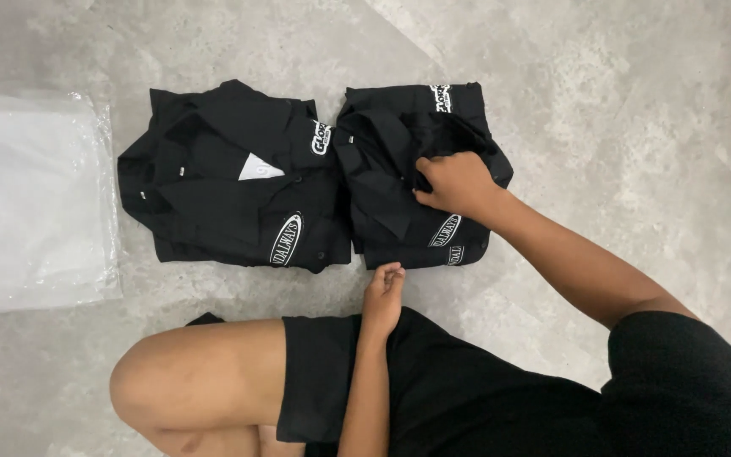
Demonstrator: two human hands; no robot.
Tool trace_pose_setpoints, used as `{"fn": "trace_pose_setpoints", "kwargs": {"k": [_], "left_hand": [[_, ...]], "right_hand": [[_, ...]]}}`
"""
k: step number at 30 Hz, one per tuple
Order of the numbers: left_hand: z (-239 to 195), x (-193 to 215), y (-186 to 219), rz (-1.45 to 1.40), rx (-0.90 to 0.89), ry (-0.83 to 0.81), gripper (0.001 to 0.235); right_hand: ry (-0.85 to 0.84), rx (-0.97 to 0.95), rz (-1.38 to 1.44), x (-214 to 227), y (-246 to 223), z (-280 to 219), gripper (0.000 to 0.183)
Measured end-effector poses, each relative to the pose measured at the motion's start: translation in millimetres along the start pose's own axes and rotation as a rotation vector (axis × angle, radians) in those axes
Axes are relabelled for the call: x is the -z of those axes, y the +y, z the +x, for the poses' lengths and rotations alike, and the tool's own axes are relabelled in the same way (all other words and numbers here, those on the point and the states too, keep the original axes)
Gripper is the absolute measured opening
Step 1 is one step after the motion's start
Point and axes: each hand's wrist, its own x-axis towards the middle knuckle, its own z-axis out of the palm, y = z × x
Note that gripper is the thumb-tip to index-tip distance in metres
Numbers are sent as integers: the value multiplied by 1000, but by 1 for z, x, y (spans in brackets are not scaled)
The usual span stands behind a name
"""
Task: Packaging folded black shirts into clear plastic bags and sealing them.
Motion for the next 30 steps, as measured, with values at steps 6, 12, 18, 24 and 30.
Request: {"fn": "trace_pose_setpoints", "kwargs": {"k": [6,12,18,24,30], "left_hand": [[-3,0,6,8,9,8,36],[-5,1,14,23,68,9,41],[-5,2,13,3,81,-5,42],[-14,6,21,-86,42,-97,48],[-21,11,40,-130,85,-125,77]], "right_hand": [[29,-46,240,37,37,18,44],[-259,-430,672,72,68,48,64],[-552,-551,580,101,44,59,74],[-684,-610,820,87,57,47,76],[-774,-634,1144,-2,91,10,78]]}}
